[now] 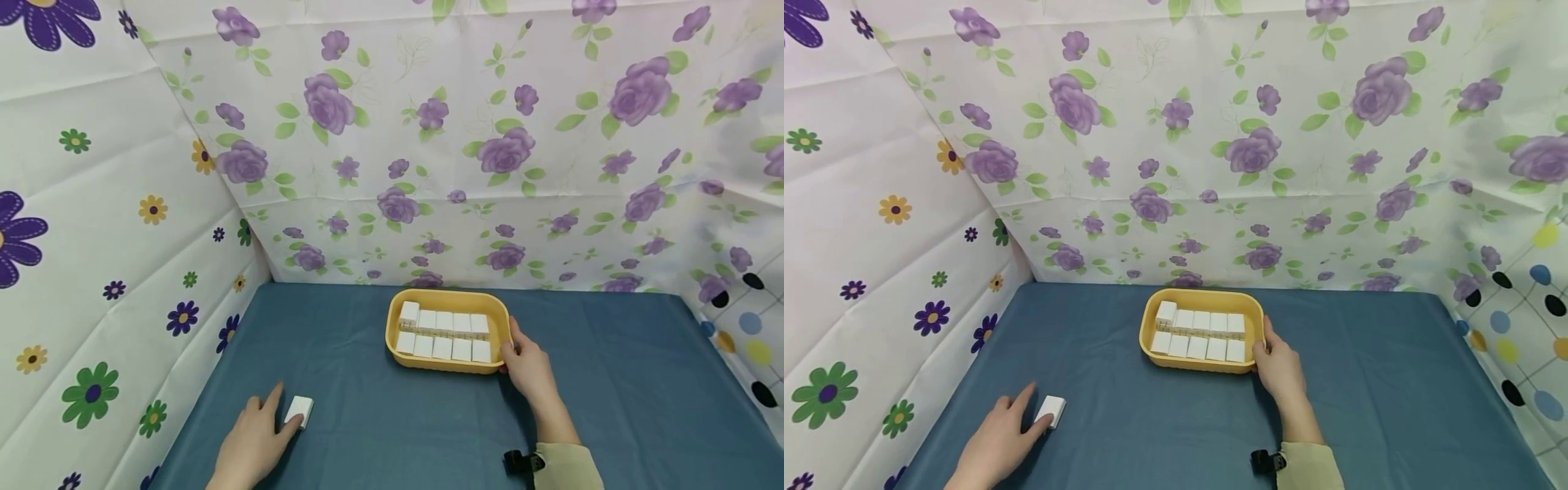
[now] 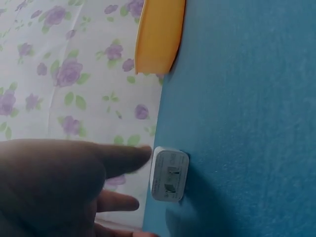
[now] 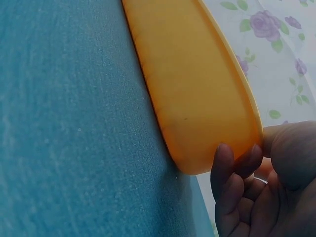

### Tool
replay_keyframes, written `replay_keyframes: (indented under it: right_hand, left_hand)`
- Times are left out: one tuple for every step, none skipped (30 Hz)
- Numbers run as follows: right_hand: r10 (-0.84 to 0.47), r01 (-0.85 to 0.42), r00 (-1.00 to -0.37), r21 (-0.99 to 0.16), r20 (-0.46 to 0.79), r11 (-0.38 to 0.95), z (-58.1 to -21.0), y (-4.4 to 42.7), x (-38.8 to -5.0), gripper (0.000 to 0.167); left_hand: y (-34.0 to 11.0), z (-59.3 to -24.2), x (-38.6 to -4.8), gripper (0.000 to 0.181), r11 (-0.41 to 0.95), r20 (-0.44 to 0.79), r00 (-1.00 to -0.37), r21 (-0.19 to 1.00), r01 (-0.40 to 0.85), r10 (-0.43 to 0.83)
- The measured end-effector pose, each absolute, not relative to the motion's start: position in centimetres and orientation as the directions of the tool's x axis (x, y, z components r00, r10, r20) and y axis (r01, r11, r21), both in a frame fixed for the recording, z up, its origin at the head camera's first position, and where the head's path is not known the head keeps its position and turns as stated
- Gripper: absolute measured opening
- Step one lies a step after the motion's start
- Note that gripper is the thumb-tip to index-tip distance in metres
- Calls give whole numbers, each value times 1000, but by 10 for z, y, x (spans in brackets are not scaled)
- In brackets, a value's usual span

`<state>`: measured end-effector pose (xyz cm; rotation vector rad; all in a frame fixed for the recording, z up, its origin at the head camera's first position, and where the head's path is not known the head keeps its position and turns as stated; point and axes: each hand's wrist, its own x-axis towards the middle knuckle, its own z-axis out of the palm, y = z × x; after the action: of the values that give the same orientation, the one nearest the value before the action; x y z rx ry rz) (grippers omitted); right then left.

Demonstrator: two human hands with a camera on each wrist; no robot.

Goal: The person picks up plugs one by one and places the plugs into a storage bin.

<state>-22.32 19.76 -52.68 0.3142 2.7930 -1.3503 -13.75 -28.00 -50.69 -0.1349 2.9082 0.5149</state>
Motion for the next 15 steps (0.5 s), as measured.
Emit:
replay_keyframes:
  right_hand:
    - [169,191,-980,-774,-110,603,-527,198,-223,65]
    - [168,192,-979,-775,-111,603,-527,198,-223,65]
    - [168,193,-979,-775,-113,602,-527,198,-224,65]
    - [168,193,-979,-775,-114,602,-527,198,-224,65]
    - [167,194,-979,-775,-115,601,-527,198,-224,65]
    - [167,194,-979,-775,-116,602,-527,198,-224,65]
    - [165,193,-979,-776,-116,600,-527,198,-224,65]
    - [165,193,-979,-775,-116,601,-527,198,-224,66]
    - [166,194,-979,-775,-116,601,-527,198,-224,66]
    - [167,194,-979,-776,-116,600,-527,198,-224,66]
    - [167,194,-979,-776,-115,600,-527,198,-224,66]
    - [168,195,-979,-777,-116,599,-527,197,-224,66]
    - [168,195,-979,-778,-117,597,-526,197,-224,66]
    - [170,198,-978,-779,-119,595,-526,197,-224,66]
    - [170,200,-978,-780,-122,592,-526,197,-223,66]
  left_hand:
    - [-279,-507,-137,86,933,-208,-977,338,-122,-53]
    - [-278,-507,-136,88,929,-218,-975,348,-124,-49]
    - [-277,-508,-136,89,926,-225,-973,357,-125,-45]
    - [-276,-509,-135,89,922,-229,-973,366,-125,-41]
    - [-275,-509,-135,89,918,-231,-972,376,-124,-37]
    - [-274,-510,-134,87,915,-229,-973,386,-120,-30]
    - [-273,-510,-134,86,913,-227,-973,392,-116,-26]
    - [-272,-510,-134,84,910,-225,-974,398,-115,-25]
    - [-272,-511,-133,81,908,-220,-975,403,-112,-23]
    - [-271,-511,-133,79,907,-215,-976,406,-110,-22]
    - [-271,-511,-133,77,907,-209,-978,408,-106,-20]
    - [-270,-511,-133,75,907,-203,-979,408,-102,-19]
    - [-269,-510,-132,73,907,-200,-980,408,-101,-19]
    - [-269,-510,-132,72,908,-196,-980,408,-98,-18]
    - [-268,-510,-132,71,908,-193,-981,407,-97,-18]
